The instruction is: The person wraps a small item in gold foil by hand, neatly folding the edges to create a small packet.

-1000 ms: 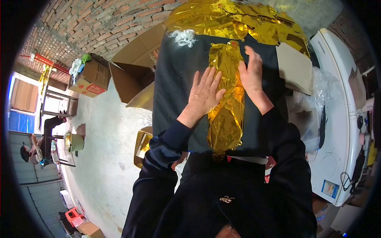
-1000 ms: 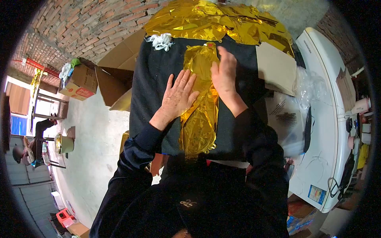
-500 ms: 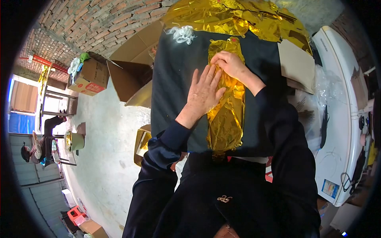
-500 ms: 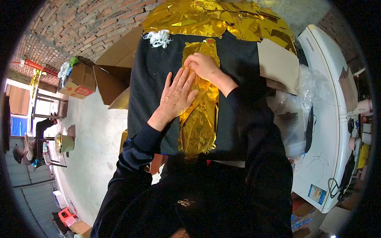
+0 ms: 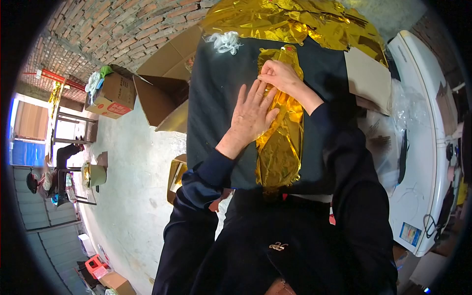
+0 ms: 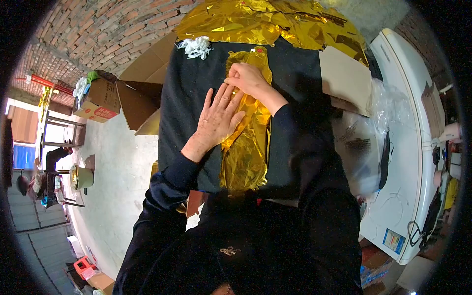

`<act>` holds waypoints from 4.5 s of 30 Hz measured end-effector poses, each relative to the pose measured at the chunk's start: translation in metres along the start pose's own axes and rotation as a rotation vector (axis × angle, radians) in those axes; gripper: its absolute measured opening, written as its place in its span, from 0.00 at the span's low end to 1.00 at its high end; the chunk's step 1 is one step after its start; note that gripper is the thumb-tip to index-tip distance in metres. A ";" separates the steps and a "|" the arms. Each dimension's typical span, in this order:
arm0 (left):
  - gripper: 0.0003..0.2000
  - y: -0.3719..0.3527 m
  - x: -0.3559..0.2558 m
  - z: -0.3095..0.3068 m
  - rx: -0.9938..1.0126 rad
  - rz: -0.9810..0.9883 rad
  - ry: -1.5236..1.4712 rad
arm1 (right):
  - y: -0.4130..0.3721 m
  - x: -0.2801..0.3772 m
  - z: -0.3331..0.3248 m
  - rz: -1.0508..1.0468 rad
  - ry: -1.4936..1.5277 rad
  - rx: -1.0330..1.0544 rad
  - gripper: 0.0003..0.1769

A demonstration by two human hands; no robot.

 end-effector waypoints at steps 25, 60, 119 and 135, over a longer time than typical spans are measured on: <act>0.31 -0.042 -0.026 -0.017 0.059 0.133 -0.017 | 0.000 0.001 0.007 -0.188 -0.129 -0.145 0.15; 0.32 -0.039 -0.052 -0.020 0.165 0.308 -0.264 | -0.058 0.043 -0.025 -0.401 -0.041 -0.218 0.08; 0.40 -0.036 -0.034 -0.036 0.098 0.237 -0.645 | 0.013 -0.077 -0.083 0.630 0.241 0.332 0.16; 0.35 -0.029 -0.021 -0.051 0.013 0.150 -0.697 | 0.003 -0.077 -0.066 0.670 0.580 0.251 0.18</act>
Point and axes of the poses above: each hand's wrist, its own y-axis towards the middle knuckle, its own z-axis out of the palm, x = y × z, the point moved 8 cm from there along y, towards the middle knuckle, and after that the axes turned 4 degrees about z, right-handed, at the moved point
